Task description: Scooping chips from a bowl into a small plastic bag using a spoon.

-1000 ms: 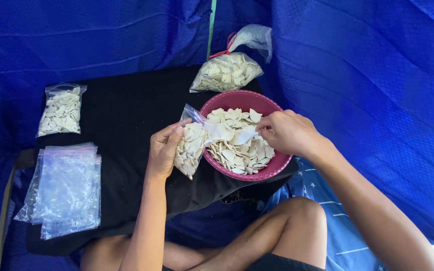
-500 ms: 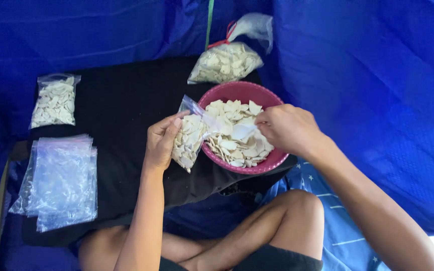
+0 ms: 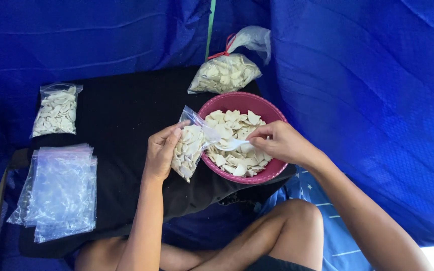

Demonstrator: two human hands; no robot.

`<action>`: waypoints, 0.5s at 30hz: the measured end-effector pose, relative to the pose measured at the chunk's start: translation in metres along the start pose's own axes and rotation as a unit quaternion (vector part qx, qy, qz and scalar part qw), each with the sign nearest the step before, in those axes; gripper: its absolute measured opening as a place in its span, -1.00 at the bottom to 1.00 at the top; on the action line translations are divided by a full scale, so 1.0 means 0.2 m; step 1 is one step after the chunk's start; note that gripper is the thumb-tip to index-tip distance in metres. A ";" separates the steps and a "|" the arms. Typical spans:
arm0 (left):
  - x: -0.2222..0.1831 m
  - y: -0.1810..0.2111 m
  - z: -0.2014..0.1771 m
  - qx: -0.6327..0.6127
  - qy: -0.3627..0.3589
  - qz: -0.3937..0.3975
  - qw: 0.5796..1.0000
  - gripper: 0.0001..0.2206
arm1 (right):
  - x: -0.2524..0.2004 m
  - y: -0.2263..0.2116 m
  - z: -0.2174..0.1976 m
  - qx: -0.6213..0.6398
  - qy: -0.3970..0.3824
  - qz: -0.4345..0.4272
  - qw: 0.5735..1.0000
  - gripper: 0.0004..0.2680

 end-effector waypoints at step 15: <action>-0.01 0.01 0.01 -0.007 -0.004 -0.001 1.000 -0.69 | -0.11 -0.16 -0.23 -0.016 0.038 0.008 0.999 -0.83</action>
Point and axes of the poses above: each hand's wrist, its own x-axis towards the middle knuckle, its own z-axis out of the palm, y = z × x, the point moved 1 cm from there along x, towards the middle knuckle, and after that the axes turned 2 degrees about z, right-handed, at the moved point
